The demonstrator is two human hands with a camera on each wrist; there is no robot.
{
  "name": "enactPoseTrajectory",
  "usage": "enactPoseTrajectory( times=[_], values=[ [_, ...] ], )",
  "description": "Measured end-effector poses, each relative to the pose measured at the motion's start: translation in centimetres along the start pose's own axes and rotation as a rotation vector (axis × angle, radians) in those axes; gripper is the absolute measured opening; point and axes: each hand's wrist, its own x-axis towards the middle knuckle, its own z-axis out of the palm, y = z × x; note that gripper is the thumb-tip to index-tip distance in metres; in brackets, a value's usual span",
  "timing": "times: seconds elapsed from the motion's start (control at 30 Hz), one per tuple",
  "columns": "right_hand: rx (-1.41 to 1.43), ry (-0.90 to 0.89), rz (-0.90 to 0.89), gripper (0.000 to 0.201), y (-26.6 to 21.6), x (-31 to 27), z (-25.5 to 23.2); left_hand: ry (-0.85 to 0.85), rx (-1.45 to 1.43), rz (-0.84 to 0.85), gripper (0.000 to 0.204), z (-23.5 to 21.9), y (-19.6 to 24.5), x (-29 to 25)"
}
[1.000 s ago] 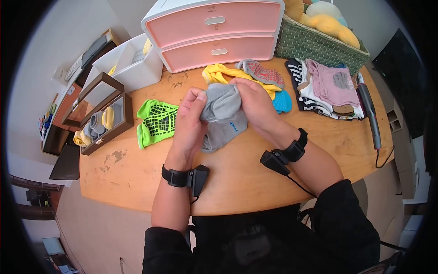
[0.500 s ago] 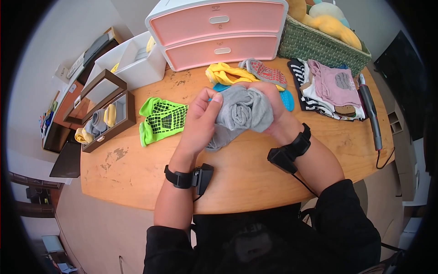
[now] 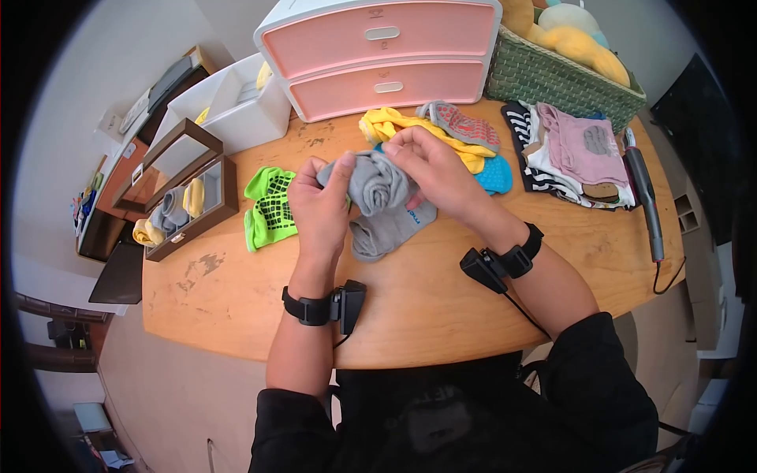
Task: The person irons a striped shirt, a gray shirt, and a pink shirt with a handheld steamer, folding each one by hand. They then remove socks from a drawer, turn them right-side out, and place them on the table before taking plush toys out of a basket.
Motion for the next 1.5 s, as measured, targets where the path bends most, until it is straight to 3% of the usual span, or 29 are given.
enactPoseTrajectory(
  times=[0.03,0.13,0.23,0.33,0.43,0.53,0.73,0.93,1.03,1.23,1.33,1.5],
  values=[
    [-0.014,-0.022,0.100,0.046,-0.9,-0.6,0.1,0.057,0.015,0.041,0.035,-0.1,-0.3,0.2],
    [-0.257,-0.104,-0.154,0.045,-0.3,-1.4,0.4,0.076,0.156,0.113,0.038,-0.5,-0.6,0.6],
    [-0.140,-0.099,-0.207,0.051,0.6,-0.9,0.5,-0.046,0.093,0.014,0.034,-1.0,-0.1,0.2],
    [0.073,-0.191,-0.192,0.054,0.4,-0.4,-0.4,-0.203,-0.249,-0.105,0.026,-2.3,-1.1,1.4],
    [0.354,-0.255,-0.092,0.052,-0.3,-0.2,-0.8,-0.184,-0.380,-0.249,0.023,-1.5,0.5,0.7],
    [0.684,-0.285,0.002,0.048,0.4,0.3,-1.5,-0.287,-0.570,-0.284,0.029,-2.4,0.4,1.0],
    [0.795,-0.154,-0.075,0.037,0.3,0.6,-2.5,-0.069,-0.529,-0.215,0.024,-2.3,1.0,1.8],
    [0.711,-0.008,-0.100,0.032,-0.7,0.6,-2.9,-0.085,-0.388,-0.086,0.033,-3.8,-0.3,2.8],
    [0.692,-0.046,-0.093,0.032,-0.2,0.7,-2.9,-0.040,-0.328,-0.061,0.027,-3.1,-0.2,2.3],
    [0.669,0.146,-0.079,0.032,-0.3,1.0,-3.0,-0.089,-0.309,-0.085,0.025,-3.0,0.2,2.1],
    [0.371,0.210,-0.096,0.031,-0.8,0.7,-2.7,-0.084,-0.286,-0.094,0.027,-1.8,1.2,1.5],
    [0.126,0.251,-0.331,0.028,-0.5,1.0,-3.4,-0.095,-0.283,-0.005,0.024,-2.1,0.8,1.6]
  ],
)
